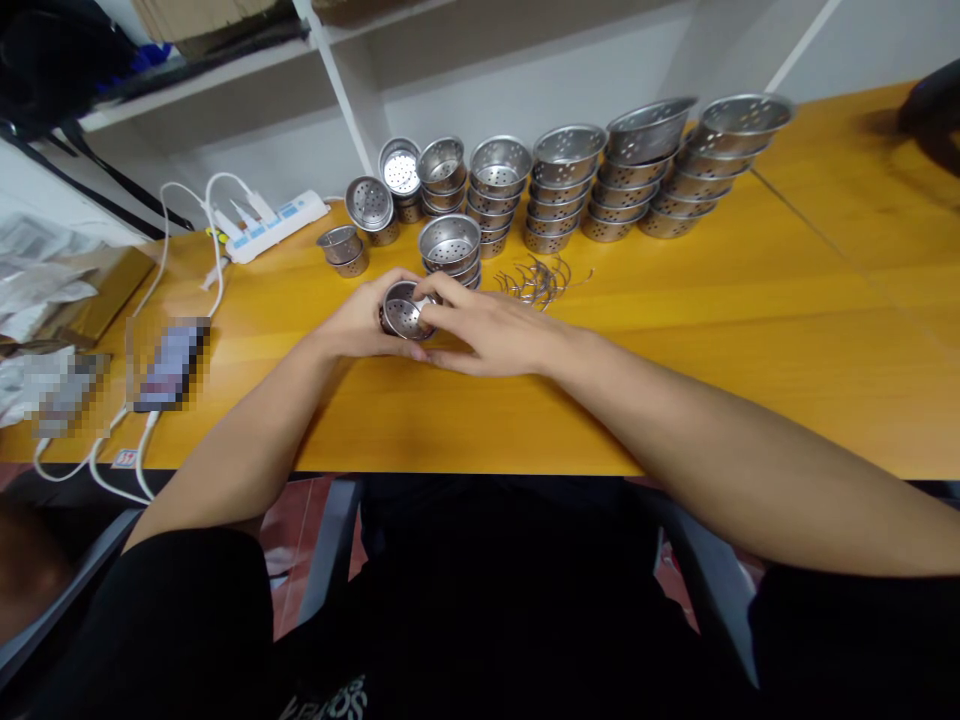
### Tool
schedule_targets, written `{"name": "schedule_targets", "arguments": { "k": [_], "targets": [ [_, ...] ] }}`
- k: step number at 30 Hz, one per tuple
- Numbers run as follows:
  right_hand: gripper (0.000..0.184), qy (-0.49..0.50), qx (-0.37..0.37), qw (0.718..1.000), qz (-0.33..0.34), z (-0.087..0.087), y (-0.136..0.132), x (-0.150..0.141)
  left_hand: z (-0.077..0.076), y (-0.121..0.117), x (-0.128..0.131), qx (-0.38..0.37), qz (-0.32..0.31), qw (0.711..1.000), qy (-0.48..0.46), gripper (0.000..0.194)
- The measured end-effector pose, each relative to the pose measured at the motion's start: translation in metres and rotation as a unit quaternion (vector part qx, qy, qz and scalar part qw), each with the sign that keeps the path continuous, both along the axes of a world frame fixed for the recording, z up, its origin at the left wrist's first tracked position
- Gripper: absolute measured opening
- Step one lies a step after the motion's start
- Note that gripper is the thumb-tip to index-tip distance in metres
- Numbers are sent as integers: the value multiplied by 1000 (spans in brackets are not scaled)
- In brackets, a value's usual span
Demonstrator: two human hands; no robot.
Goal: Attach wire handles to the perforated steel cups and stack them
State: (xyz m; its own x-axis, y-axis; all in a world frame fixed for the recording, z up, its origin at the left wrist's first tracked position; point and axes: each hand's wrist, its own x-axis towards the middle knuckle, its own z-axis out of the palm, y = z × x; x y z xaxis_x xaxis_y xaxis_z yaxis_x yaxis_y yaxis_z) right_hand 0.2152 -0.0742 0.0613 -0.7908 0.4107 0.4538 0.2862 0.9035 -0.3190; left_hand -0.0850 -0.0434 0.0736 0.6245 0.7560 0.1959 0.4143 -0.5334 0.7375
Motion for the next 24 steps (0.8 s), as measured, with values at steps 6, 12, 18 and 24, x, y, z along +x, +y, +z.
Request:
{"name": "schedule_targets", "arguments": {
  "k": [6, 12, 18, 24],
  "targets": [
    [33, 75, -15, 997, -10, -5, 7, 1, 13, -9, 0, 28, 40, 995, 85, 99],
    [32, 74, -39, 997, -1, -9, 14, 5, 19, -17, 6, 28, 39, 992, 118, 89],
    [28, 86, -45, 995, 6, -7, 14, 6, 22, -21, 9, 26, 35, 991, 124, 80],
    [33, 111, -13, 994, -15, -7, 14, 6, 27, -23, 9, 38, 36, 985, 164, 71]
  ]
}}
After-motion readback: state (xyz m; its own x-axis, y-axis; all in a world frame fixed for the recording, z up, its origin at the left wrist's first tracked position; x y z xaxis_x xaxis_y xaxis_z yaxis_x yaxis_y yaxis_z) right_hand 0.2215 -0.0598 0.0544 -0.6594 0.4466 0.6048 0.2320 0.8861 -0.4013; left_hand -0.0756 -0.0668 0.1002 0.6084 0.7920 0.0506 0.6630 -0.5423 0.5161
